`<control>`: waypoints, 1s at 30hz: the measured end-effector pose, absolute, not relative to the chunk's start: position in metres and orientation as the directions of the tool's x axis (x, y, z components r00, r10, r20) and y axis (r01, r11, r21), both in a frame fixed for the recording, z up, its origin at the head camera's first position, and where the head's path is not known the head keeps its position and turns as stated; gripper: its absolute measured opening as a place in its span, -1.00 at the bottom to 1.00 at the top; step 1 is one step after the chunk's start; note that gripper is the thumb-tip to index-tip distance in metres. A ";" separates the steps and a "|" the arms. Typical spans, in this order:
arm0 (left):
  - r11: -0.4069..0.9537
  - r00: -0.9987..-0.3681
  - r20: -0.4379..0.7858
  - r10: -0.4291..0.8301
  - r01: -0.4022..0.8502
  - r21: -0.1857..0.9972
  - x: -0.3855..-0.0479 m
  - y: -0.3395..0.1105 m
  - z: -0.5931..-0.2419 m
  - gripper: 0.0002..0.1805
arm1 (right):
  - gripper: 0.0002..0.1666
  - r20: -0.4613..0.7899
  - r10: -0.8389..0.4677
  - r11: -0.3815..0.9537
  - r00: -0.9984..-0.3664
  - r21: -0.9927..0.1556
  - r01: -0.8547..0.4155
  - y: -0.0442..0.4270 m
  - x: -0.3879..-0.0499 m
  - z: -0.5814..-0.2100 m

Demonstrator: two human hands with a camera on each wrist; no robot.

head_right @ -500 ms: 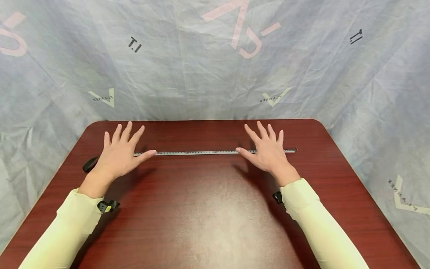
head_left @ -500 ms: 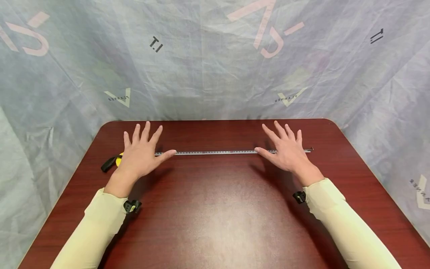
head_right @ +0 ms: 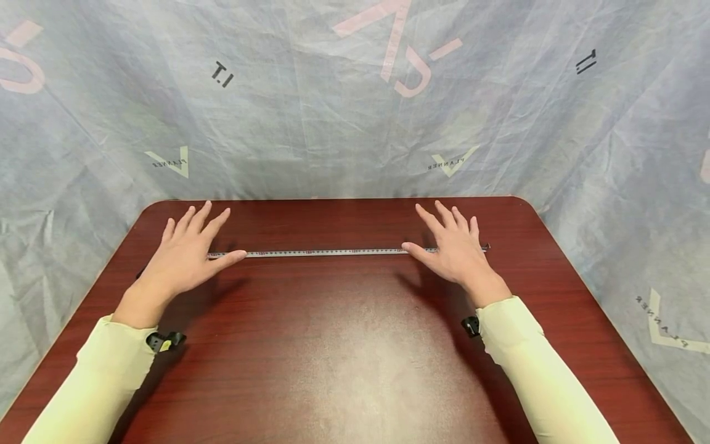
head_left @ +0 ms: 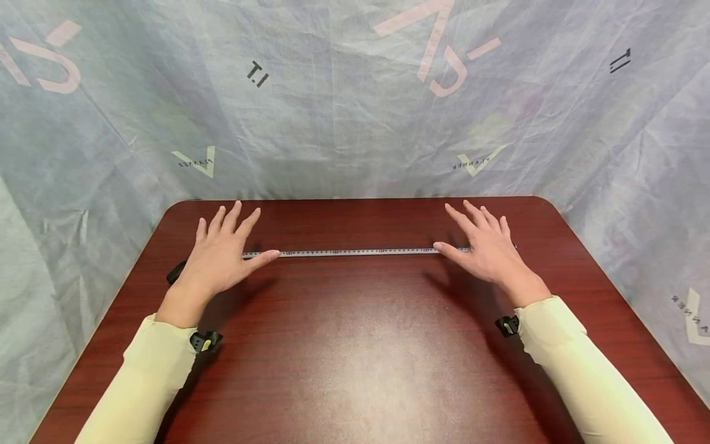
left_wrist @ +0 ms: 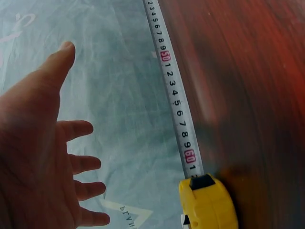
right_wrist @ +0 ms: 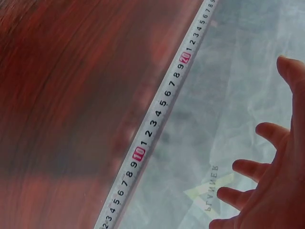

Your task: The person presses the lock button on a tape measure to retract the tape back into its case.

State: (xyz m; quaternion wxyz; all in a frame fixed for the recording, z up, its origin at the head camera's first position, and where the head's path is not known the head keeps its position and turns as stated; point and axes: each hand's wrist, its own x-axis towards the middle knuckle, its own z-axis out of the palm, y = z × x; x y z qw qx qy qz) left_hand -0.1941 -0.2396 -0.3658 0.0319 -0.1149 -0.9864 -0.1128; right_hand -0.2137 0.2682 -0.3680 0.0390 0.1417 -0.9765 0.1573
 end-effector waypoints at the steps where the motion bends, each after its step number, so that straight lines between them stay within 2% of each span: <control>1: 0.948 -0.972 0.087 0.220 0.234 0.213 -0.194 -0.241 -0.366 0.16 | 0.06 0.120 -0.264 0.910 -0.957 -0.298 -0.288 0.270 -0.214 -0.368; 17: 0.934 -0.967 0.104 0.232 0.251 0.253 -0.190 -0.259 -0.362 0.13 | 0.06 0.139 -0.250 0.897 -0.958 -0.339 -0.284 0.290 -0.213 -0.363; 30: 0.909 -0.967 0.115 0.226 0.252 0.333 -0.188 -0.271 -0.362 0.08 | 0.02 0.140 -0.248 0.871 -0.959 -0.400 -0.284 0.308 -0.214 -0.364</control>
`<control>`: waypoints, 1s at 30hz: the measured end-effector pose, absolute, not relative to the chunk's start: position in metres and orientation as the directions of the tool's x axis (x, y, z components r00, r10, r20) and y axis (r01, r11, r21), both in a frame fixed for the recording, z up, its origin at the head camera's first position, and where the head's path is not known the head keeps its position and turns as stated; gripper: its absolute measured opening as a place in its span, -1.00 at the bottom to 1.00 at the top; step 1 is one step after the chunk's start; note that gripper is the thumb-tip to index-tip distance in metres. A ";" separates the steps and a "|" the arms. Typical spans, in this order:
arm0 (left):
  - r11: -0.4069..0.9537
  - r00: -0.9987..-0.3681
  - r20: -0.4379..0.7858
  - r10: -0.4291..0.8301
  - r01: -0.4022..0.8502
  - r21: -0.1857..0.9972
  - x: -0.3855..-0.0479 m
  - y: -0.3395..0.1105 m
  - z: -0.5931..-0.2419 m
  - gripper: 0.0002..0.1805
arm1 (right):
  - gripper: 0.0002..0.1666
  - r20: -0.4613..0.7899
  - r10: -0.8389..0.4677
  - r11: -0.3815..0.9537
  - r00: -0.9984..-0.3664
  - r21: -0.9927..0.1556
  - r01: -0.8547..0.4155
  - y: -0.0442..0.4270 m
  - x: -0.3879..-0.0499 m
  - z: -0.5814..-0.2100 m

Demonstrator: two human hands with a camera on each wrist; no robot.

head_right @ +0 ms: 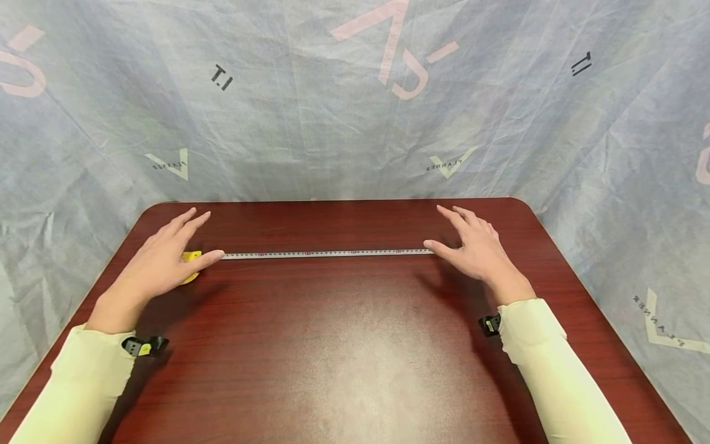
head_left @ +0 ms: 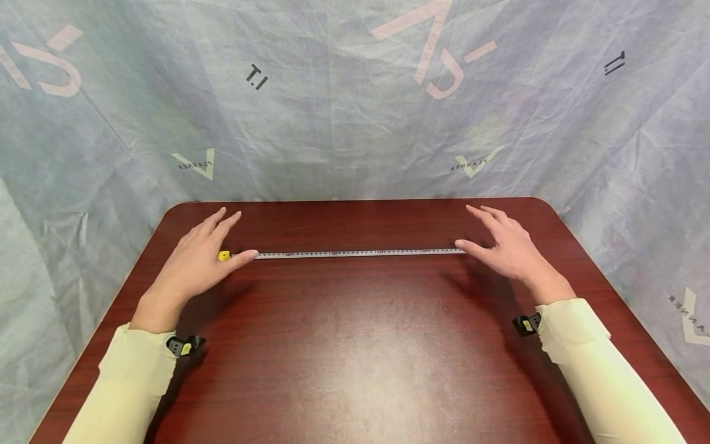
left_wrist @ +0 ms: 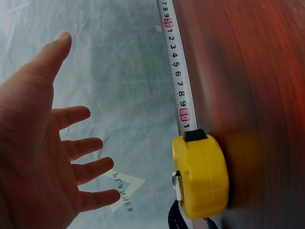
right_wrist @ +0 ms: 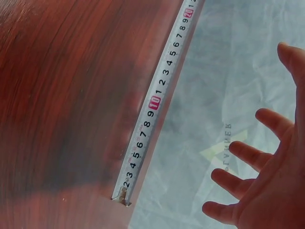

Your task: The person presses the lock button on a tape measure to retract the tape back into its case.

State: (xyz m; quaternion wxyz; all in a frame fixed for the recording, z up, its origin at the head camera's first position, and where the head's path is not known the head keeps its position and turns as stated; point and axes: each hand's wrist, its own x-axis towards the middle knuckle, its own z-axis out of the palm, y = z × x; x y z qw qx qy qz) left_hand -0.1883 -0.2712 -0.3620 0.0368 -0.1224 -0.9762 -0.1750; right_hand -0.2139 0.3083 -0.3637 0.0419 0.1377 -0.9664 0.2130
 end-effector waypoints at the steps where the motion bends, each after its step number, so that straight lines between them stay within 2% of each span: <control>1: 0.908 -0.968 0.114 0.221 0.247 0.337 -0.188 -0.272 -0.362 0.08 | 0.02 0.139 -0.246 0.871 -0.959 -0.403 -0.282 0.310 -0.214 -0.364; 19: 0.895 -0.973 0.099 0.207 0.229 0.382 -0.186 -0.287 -0.366 0.08 | 0.04 0.102 -0.199 0.848 -0.975 -0.480 -0.223 0.332 -0.215 -0.367; 30: 0.883 -0.977 0.077 0.197 0.211 0.418 -0.184 -0.298 -0.371 0.10 | 0.03 0.122 -0.209 0.823 -0.970 -0.514 -0.242 0.347 -0.218 -0.375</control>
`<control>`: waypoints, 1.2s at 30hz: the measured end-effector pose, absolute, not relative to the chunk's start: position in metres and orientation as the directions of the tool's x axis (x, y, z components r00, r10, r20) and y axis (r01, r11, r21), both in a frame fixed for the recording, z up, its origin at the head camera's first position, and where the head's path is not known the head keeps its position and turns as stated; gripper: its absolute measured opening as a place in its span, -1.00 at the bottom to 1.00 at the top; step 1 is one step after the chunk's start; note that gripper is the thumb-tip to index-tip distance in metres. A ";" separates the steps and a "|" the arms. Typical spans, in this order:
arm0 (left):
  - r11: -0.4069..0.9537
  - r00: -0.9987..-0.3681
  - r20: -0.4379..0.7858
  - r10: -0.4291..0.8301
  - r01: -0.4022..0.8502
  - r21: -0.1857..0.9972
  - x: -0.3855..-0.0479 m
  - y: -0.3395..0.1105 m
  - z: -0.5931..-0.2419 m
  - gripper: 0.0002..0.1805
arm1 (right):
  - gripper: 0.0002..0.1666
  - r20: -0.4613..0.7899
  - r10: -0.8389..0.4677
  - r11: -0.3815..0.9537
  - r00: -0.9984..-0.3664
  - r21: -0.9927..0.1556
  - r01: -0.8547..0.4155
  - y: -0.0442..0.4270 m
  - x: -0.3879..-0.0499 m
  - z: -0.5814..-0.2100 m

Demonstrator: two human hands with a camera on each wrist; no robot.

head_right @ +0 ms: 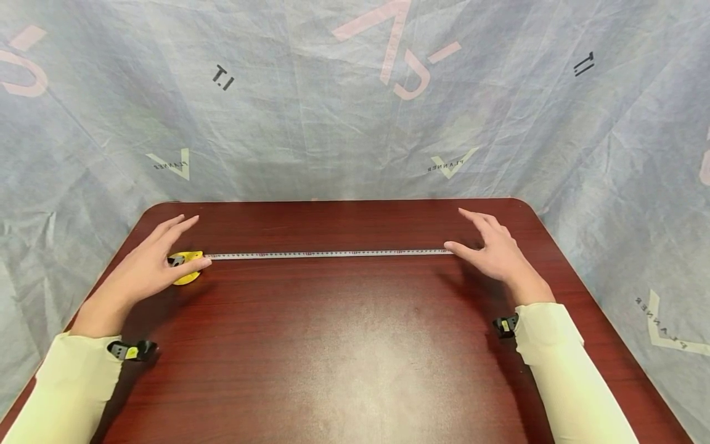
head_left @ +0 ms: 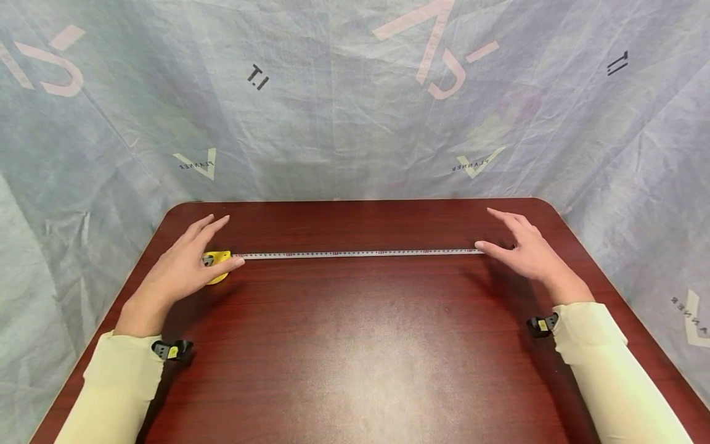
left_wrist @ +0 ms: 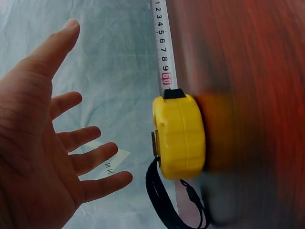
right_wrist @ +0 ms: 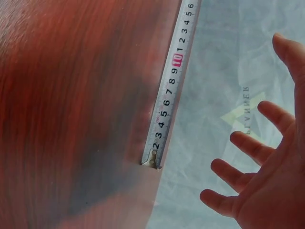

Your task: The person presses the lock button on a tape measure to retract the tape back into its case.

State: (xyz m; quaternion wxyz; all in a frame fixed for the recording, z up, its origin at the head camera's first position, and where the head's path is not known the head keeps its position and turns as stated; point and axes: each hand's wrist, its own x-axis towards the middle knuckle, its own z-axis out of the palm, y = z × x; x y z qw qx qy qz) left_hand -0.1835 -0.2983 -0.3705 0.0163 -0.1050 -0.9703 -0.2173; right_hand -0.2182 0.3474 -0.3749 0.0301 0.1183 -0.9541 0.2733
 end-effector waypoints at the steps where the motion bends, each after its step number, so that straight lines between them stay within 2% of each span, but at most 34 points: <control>1: 0.882 -0.977 0.079 0.197 0.212 0.420 -0.183 -0.299 -0.371 0.10 | 0.03 0.123 -0.210 0.821 -0.970 -0.516 -0.244 0.349 -0.218 -0.376; 19: 0.872 -0.972 0.101 0.211 0.234 0.429 -0.176 -0.313 -0.382 0.12 | 0.04 0.089 -0.175 0.819 -0.981 -0.540 -0.195 0.367 -0.221 -0.384; 36: 0.882 -0.980 0.053 0.191 0.195 0.429 -0.174 -0.320 -0.390 0.17 | 0.05 0.044 -0.160 0.826 -0.986 -0.541 -0.159 0.385 -0.220 -0.394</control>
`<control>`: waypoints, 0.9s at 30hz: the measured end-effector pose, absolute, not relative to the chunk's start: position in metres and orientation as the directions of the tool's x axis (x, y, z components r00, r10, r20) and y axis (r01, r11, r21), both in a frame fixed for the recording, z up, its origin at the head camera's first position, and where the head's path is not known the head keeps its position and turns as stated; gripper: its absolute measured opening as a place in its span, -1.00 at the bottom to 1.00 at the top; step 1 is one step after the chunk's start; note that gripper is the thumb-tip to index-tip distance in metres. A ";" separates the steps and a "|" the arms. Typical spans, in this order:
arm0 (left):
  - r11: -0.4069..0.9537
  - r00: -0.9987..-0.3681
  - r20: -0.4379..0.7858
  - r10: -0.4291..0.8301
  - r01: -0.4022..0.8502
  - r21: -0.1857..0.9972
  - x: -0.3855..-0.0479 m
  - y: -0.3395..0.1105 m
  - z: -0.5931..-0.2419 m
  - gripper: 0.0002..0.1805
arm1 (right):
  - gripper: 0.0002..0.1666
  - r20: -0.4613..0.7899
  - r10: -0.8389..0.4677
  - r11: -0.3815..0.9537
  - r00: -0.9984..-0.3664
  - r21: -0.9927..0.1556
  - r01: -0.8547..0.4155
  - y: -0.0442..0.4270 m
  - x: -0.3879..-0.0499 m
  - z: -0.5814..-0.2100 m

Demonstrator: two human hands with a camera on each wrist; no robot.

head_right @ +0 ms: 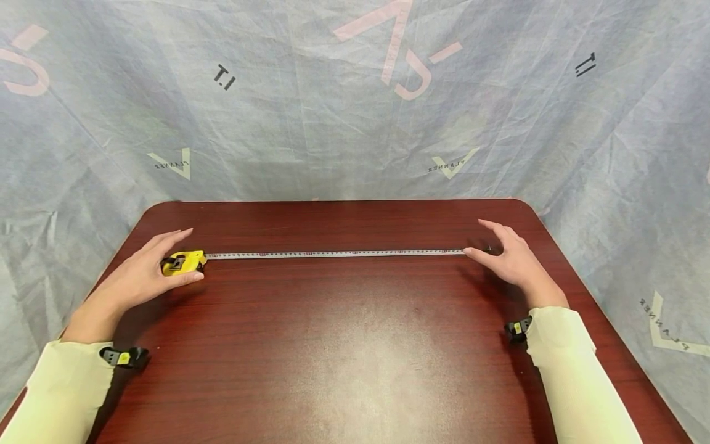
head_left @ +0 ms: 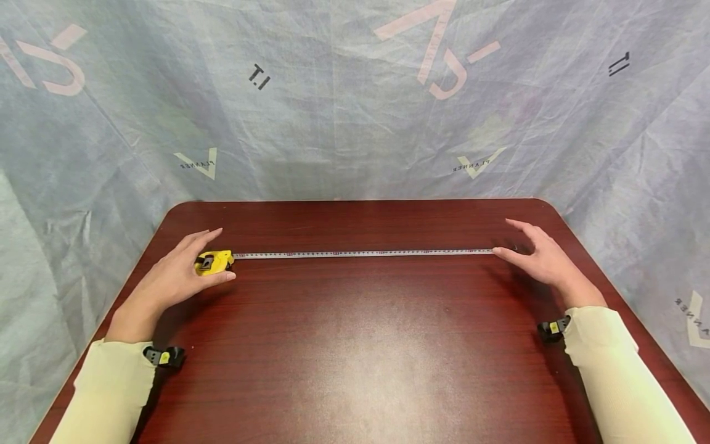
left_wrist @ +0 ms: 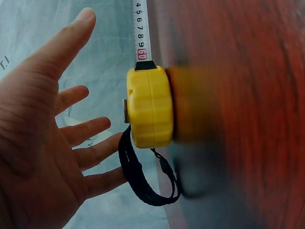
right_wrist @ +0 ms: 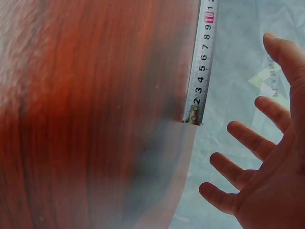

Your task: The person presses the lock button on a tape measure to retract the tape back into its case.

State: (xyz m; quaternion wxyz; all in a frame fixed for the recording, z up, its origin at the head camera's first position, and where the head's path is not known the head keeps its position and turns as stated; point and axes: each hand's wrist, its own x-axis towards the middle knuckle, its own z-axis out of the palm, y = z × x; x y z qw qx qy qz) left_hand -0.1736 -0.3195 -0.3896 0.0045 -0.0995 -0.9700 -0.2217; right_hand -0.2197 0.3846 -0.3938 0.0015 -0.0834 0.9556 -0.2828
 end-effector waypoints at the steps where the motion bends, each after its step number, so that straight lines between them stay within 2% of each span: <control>1: 0.883 -0.981 0.049 0.189 0.192 0.429 -0.174 -0.320 -0.390 0.18 | 0.05 0.038 -0.160 0.826 -0.986 -0.542 -0.155 0.385 -0.220 -0.394; 19: 0.884 -0.982 0.002 0.187 0.169 0.436 -0.174 -0.320 -0.392 0.23 | -0.01 -0.015 -0.178 0.803 -0.984 -0.580 -0.136 0.398 -0.221 -0.407; 27: 0.882 -0.981 -0.002 0.194 0.174 0.438 -0.175 -0.321 -0.394 0.23 | -0.07 -0.001 -0.170 0.812 -0.985 -0.567 -0.139 0.398 -0.217 -0.411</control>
